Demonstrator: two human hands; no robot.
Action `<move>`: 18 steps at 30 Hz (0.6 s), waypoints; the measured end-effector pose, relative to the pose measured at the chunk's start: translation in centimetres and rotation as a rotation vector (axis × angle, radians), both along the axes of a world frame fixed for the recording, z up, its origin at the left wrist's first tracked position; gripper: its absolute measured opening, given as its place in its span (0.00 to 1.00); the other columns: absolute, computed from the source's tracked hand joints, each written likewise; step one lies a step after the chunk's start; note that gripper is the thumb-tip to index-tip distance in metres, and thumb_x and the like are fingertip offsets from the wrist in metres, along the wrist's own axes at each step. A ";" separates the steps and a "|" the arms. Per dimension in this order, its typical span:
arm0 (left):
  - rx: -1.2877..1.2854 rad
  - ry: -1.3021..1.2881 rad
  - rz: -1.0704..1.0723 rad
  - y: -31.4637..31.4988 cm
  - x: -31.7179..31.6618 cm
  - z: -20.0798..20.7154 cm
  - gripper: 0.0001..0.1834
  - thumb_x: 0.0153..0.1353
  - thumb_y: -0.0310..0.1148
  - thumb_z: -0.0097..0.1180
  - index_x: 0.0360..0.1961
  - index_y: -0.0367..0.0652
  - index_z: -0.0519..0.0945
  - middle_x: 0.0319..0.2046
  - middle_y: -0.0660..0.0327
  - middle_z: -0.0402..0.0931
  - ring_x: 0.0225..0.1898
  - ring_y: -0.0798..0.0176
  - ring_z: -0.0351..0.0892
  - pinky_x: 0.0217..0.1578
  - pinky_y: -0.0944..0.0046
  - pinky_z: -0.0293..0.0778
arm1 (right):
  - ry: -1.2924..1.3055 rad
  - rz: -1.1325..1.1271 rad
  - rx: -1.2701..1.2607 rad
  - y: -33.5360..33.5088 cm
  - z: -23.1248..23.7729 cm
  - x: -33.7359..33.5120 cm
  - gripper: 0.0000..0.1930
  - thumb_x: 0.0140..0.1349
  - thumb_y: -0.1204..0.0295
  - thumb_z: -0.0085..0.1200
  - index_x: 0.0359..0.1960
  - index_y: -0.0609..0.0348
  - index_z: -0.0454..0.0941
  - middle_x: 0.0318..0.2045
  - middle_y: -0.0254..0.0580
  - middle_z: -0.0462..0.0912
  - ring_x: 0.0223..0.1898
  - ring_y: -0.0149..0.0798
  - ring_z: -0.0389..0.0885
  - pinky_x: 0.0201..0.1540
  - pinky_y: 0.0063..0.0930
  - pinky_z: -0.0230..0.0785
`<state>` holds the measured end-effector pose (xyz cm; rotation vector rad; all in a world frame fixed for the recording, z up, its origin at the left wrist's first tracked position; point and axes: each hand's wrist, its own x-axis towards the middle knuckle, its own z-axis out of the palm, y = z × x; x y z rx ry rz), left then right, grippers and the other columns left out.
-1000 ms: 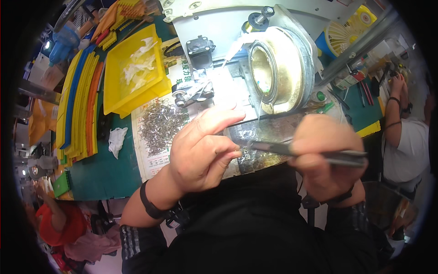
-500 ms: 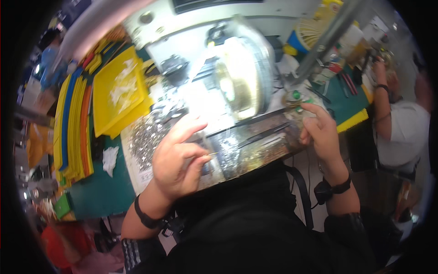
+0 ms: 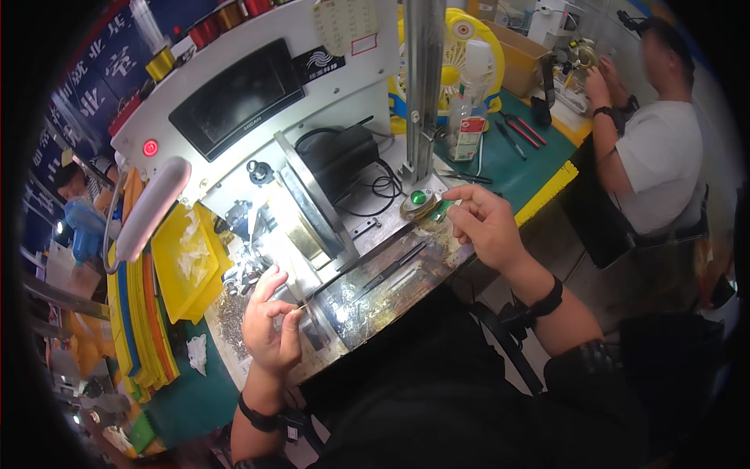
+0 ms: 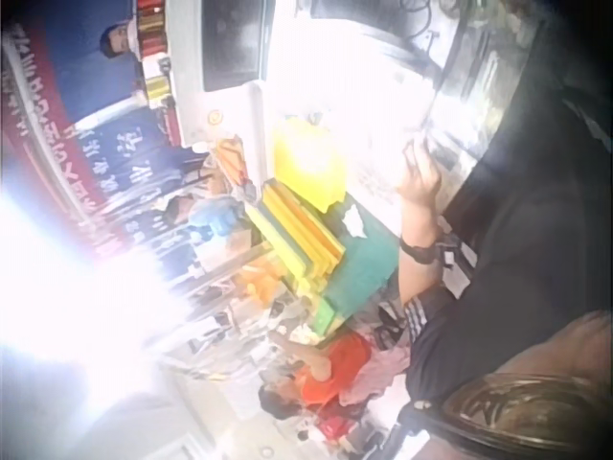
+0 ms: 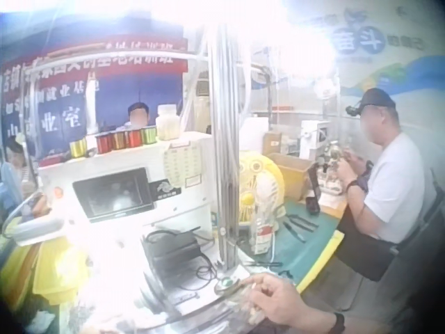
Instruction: Assembling small metal hardware components using a specialized machine, tweezers, and adhesive.
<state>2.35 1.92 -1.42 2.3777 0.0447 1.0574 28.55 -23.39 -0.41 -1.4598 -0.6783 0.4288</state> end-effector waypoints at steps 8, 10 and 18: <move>0.007 0.043 0.010 0.0 -0.4 0.4 0.09 0.67 0.30 0.57 0.33 0.36 0.73 0.56 0.40 0.76 0.65 0.40 0.71 0.67 0.46 0.60 | 0.020 -0.058 0.070 -1.7 -0.2 1.9 0.13 0.68 0.72 0.56 0.50 0.67 0.76 0.23 0.32 0.77 0.24 0.22 0.74 0.27 0.18 0.67; 0.010 0.055 0.008 -0.5 -0.5 0.8 0.09 0.67 0.30 0.57 0.33 0.37 0.72 0.56 0.39 0.76 0.65 0.40 0.71 0.67 0.46 0.60 | 0.028 -0.074 0.077 -2.3 -0.4 2.4 0.14 0.68 0.72 0.56 0.51 0.67 0.76 0.23 0.32 0.77 0.24 0.22 0.74 0.28 0.18 0.67; -0.014 0.031 0.021 -3.1 -1.5 2.0 0.05 0.62 0.25 0.59 0.32 0.37 0.74 0.53 0.41 0.78 0.62 0.36 0.73 0.64 0.44 0.64 | 0.092 -0.127 0.130 -3.1 -0.8 4.8 0.18 0.68 0.69 0.57 0.56 0.66 0.73 0.25 0.32 0.78 0.24 0.22 0.73 0.27 0.17 0.64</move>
